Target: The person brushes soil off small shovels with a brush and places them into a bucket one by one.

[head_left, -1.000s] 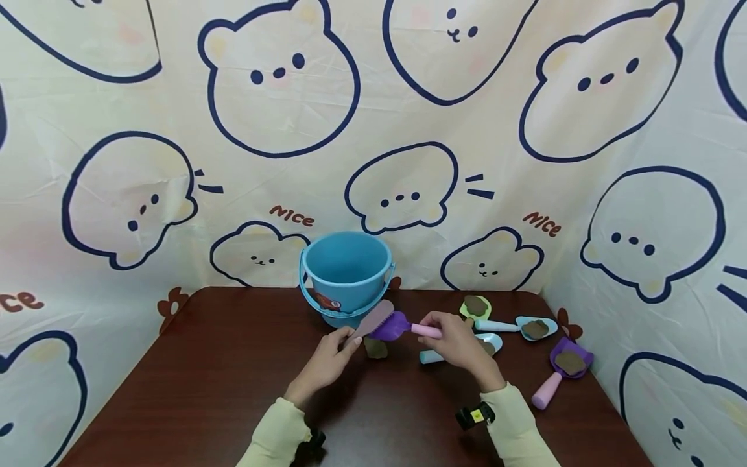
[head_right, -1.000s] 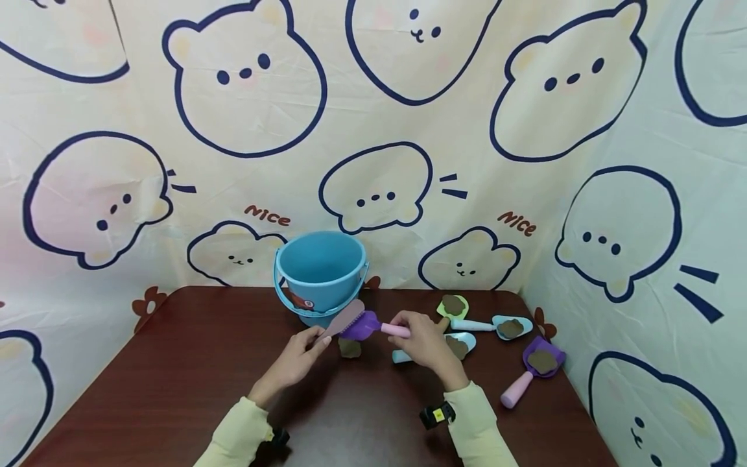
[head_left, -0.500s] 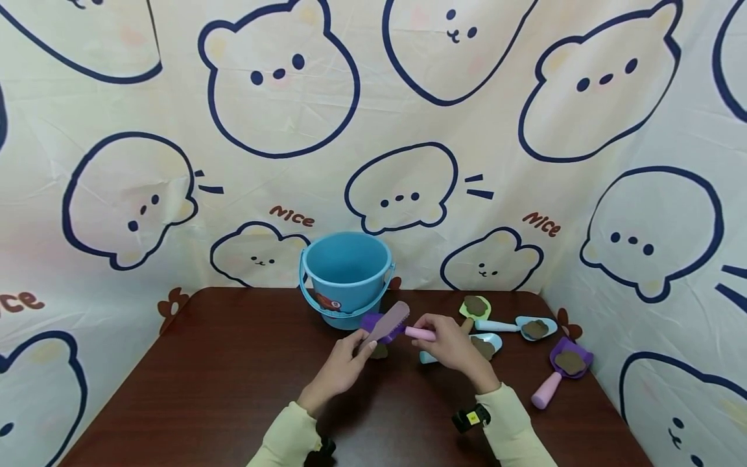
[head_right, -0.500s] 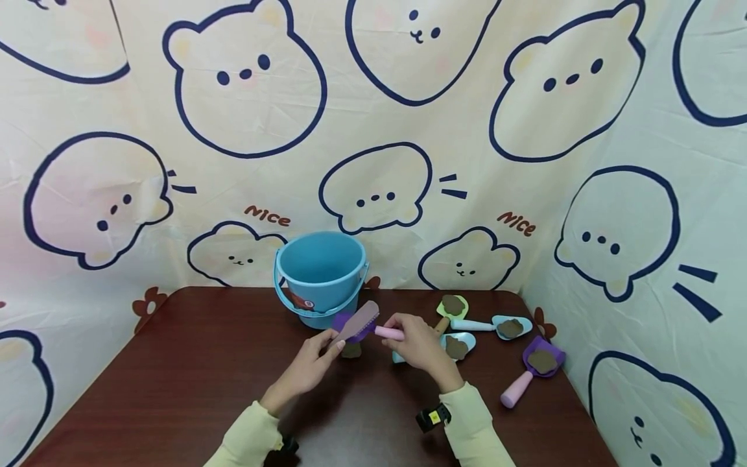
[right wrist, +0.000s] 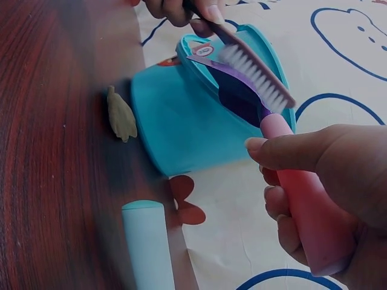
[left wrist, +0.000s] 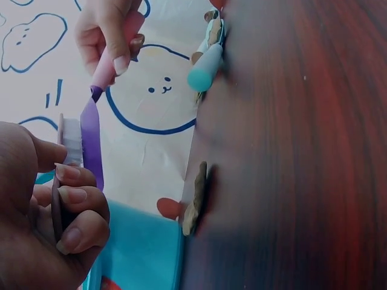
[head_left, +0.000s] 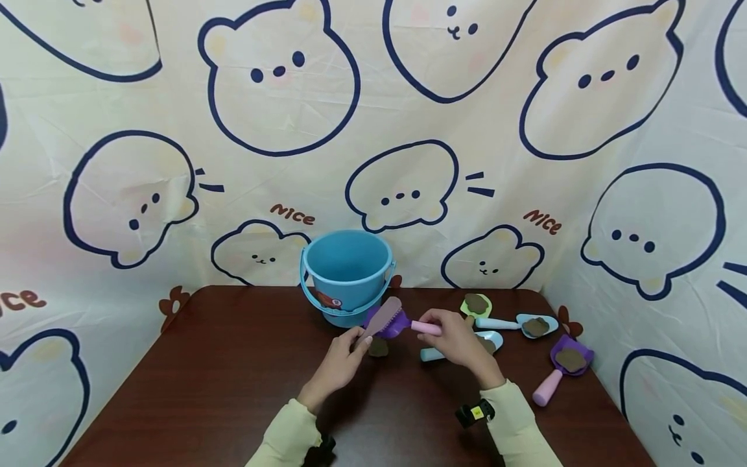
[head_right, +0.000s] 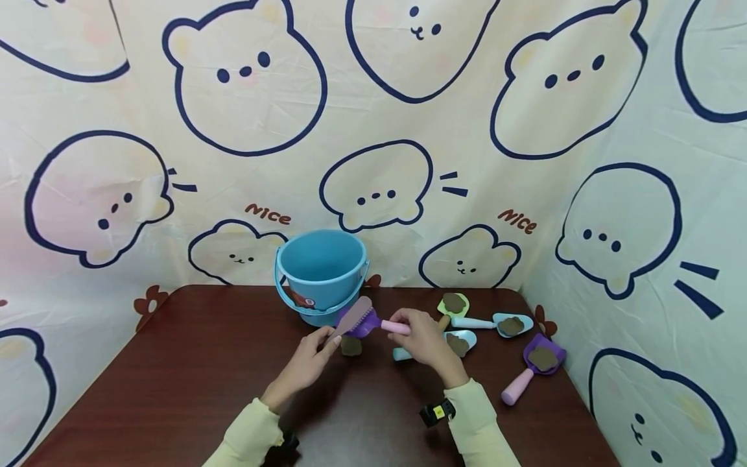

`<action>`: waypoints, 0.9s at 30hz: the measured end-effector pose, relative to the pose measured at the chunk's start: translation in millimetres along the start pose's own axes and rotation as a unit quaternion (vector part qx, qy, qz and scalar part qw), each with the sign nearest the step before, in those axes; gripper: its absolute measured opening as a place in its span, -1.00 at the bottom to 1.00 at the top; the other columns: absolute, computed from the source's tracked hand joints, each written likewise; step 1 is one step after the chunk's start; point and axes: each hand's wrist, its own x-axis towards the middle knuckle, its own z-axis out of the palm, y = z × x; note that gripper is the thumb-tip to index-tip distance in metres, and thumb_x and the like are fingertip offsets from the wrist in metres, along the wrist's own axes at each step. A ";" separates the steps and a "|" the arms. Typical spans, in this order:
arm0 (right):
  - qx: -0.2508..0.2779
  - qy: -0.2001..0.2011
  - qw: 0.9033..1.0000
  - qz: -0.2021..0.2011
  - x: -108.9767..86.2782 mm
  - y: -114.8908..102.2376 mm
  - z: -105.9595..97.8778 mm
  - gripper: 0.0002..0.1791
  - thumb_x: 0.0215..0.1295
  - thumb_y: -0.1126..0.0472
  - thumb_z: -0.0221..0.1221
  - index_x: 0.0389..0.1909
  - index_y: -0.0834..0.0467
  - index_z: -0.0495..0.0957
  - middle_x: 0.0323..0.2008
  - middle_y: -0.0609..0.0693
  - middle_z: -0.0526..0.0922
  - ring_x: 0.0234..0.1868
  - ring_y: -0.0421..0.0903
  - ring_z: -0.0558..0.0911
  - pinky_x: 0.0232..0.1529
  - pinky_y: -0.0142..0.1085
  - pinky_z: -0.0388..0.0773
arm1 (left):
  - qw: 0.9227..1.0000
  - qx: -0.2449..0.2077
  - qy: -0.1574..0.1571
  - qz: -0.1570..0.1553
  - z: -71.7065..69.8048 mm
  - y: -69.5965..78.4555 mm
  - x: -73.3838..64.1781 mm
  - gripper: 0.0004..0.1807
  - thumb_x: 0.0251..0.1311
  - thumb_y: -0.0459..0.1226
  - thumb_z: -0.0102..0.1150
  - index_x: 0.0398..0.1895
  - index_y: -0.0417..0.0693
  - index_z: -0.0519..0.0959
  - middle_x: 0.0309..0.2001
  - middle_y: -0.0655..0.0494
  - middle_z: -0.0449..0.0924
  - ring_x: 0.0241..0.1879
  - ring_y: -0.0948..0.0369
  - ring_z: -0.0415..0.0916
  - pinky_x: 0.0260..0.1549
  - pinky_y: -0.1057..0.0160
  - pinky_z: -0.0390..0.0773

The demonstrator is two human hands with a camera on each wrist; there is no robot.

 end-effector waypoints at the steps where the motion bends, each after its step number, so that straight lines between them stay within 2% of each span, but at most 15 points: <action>1: -0.002 0.001 1.000 0.003 -0.4 -0.3 -0.6 -0.79 0.19 0.19 0.46 -0.18 0.01 0.68 -0.30 -0.15 0.70 -0.31 -0.15 0.59 -0.13 -0.10 0.48 | 1.000 -0.001 0.002 0.000 -0.6 -1.3 0.1 -0.70 0.56 -0.14 -0.02 -0.06 -0.24 0.51 -0.47 0.12 0.37 -0.49 0.23 0.35 -0.50 0.30 0.38; 8: -0.006 0.005 1.000 0.009 0.0 2.7 -1.4 -0.79 0.19 0.20 0.46 -0.18 0.03 0.68 -0.30 -0.12 0.69 -0.35 -0.14 0.57 -0.22 -0.17 0.52 | 1.000 0.005 0.004 -0.005 -7.6 -6.1 0.1 -0.73 0.56 -0.16 -0.02 -0.07 -0.22 0.52 -0.50 0.13 0.33 -0.53 0.25 0.32 -0.51 0.31 0.36; 20: 0.003 0.006 1.000 0.005 -0.4 2.1 -7.0 -0.79 0.20 0.20 0.45 -0.16 0.06 0.68 -0.31 -0.10 0.68 -0.36 -0.12 0.58 -0.23 -0.19 0.52 | 1.000 0.015 0.016 -0.012 -18.0 -9.6 3.6 -0.75 0.55 -0.18 0.00 -0.16 -0.21 0.52 -0.52 0.15 0.29 -0.53 0.25 0.30 -0.48 0.30 0.33; 27: 0.014 0.008 1.000 -0.004 0.0 4.4 -8.5 -0.81 0.20 0.23 0.44 -0.18 0.08 0.68 -0.33 -0.10 0.68 -0.37 -0.12 0.57 -0.24 -0.19 0.51 | 0.999 0.021 0.026 -0.023 -23.7 -13.4 2.9 -0.77 0.54 -0.20 0.02 -0.15 -0.22 0.53 -0.54 0.15 0.30 -0.56 0.25 0.30 -0.50 0.28 0.34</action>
